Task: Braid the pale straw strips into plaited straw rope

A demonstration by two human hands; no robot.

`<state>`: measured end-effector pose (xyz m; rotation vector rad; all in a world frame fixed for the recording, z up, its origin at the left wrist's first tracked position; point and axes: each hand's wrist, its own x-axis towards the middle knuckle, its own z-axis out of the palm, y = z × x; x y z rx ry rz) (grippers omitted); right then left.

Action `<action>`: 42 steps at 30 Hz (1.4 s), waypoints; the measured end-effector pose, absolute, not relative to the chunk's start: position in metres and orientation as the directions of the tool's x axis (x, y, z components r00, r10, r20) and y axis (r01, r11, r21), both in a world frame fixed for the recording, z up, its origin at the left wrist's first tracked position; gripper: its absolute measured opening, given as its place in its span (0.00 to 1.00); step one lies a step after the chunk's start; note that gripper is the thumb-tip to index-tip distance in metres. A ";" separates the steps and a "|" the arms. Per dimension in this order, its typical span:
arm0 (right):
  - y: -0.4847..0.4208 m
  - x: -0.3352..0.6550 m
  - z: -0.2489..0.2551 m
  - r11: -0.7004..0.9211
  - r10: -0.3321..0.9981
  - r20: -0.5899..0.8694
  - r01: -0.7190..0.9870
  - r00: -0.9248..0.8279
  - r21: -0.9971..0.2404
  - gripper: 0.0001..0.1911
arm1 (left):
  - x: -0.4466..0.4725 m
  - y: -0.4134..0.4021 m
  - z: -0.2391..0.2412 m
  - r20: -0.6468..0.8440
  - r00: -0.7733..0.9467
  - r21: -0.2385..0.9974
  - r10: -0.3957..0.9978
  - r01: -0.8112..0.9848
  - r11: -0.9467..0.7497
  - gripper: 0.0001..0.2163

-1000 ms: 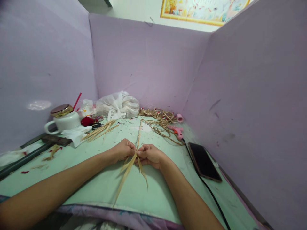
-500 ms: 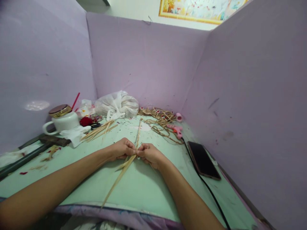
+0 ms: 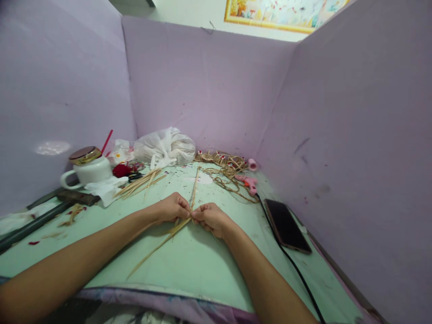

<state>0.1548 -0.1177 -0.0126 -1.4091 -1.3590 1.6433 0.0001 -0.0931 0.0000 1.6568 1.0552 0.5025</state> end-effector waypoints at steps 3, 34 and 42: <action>-0.117 0.154 -0.014 -0.346 0.894 -0.377 0.162 -0.242 -0.924 0.10 | 0.000 -0.090 -0.003 -0.118 0.538 0.901 0.834 0.412 -0.139 0.04; -0.117 0.154 -0.014 -0.405 0.892 -0.400 0.018 -0.209 -0.914 0.06 | 0.020 -0.142 -0.004 0.203 0.450 0.419 0.870 0.763 -0.493 0.07; -0.116 0.158 -0.015 -0.386 0.862 -0.387 0.070 -0.328 -0.920 0.04 | 0.010 -0.130 0.014 0.100 0.390 0.640 0.915 0.679 -0.360 0.09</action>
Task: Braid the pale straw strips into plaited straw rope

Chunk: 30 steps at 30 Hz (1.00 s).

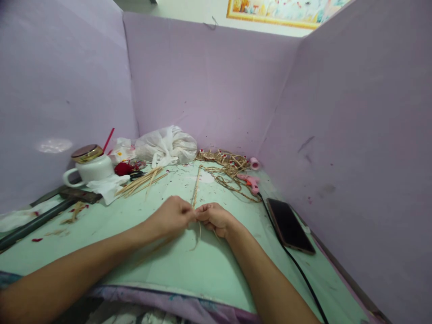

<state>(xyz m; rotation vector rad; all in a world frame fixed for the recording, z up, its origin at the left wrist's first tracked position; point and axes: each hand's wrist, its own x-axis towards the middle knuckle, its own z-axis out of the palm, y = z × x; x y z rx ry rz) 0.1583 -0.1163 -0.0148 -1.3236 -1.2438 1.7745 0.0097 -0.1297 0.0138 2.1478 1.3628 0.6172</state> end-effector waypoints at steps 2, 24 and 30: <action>-0.116 0.159 -0.014 -0.385 0.855 -0.386 0.073 -0.346 -0.920 0.03 | 0.004 -0.118 0.016 -0.002 0.233 0.813 0.973 0.566 -0.134 0.07; -0.127 0.155 -0.005 -0.065 0.971 -0.191 0.608 -0.145 -0.791 0.03 | 0.015 -0.110 -0.006 -0.356 0.248 0.802 0.901 0.577 0.158 0.04; -0.135 0.148 -0.004 0.127 0.970 -0.041 0.642 -0.240 -0.756 0.03 | 0.013 -0.113 -0.003 -0.398 0.273 0.828 0.876 0.518 0.215 0.07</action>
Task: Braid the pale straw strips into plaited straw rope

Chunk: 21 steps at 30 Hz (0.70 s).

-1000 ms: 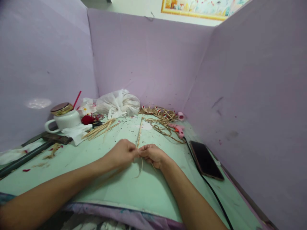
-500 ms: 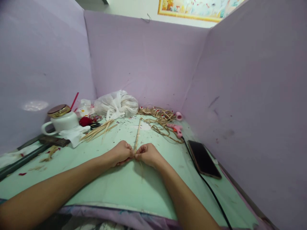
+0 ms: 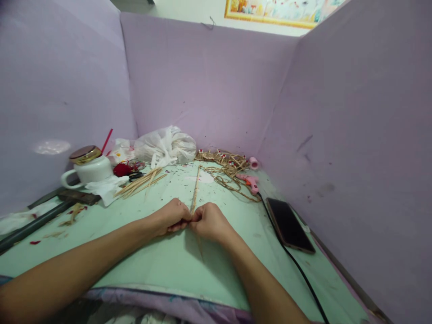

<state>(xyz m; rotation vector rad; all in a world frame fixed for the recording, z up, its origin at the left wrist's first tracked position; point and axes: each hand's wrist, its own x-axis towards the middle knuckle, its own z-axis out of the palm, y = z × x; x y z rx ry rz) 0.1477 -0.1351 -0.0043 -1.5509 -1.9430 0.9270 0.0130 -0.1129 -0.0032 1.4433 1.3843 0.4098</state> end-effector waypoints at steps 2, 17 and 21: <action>-0.136 0.149 -0.002 0.177 0.949 -0.031 0.613 -0.313 -0.770 0.04 | 0.010 -0.112 -0.004 -0.358 0.322 0.868 0.877 0.460 0.186 0.06; -0.133 0.152 0.003 -0.356 0.879 -0.382 0.139 -0.286 -0.924 0.01 | 0.006 -0.113 -0.001 -0.293 0.463 0.946 0.836 0.264 0.186 0.07; -0.130 0.147 -0.003 -0.298 0.931 -0.337 0.239 -0.143 -0.924 0.07 | 0.006 -0.111 0.000 -0.303 0.477 0.938 0.825 0.304 0.169 0.06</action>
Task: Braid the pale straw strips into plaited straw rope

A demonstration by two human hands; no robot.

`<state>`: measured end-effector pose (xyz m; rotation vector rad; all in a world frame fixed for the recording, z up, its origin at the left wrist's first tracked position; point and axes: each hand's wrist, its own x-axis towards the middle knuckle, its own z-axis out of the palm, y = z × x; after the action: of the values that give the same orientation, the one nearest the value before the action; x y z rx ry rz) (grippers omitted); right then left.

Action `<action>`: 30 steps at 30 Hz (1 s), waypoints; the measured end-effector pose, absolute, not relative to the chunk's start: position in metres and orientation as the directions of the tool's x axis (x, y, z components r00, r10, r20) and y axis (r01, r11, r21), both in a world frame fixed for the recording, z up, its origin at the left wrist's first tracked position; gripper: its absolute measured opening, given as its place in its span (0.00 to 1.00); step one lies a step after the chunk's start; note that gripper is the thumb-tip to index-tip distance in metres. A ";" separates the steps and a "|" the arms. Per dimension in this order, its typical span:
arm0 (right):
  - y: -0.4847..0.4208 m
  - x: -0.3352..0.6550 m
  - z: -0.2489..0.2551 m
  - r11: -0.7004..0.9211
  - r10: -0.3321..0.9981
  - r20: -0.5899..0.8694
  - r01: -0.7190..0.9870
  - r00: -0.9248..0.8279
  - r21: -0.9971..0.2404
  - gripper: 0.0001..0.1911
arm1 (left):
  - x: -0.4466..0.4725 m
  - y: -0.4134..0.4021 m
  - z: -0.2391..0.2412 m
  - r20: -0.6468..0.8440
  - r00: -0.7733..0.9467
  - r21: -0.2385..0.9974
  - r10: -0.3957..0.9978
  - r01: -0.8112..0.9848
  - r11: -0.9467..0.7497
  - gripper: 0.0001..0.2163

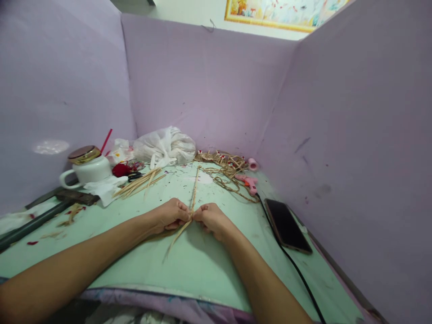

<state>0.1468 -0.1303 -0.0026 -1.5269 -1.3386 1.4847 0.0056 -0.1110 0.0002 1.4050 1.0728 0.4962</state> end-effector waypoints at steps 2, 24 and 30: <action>-0.130 0.146 -0.003 -0.275 0.941 -0.314 0.257 -0.123 -0.926 0.08 | 0.004 -0.109 0.001 -0.309 0.481 0.929 0.820 0.339 0.150 0.06; -0.127 0.148 -0.007 -0.186 0.964 -0.218 0.202 -0.154 -0.962 0.05 | -0.002 -0.100 -0.003 -0.325 0.492 0.925 0.808 0.345 0.162 0.08; -0.127 0.149 -0.010 -0.234 0.953 -0.260 0.170 -0.153 -0.957 0.05 | -0.005 -0.097 -0.004 -0.358 0.537 0.917 0.764 0.355 0.180 0.06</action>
<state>0.1490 -0.1266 -0.0097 -1.4230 -1.3249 1.4551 -0.0049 -0.0968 -0.0044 1.4223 1.0398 0.3784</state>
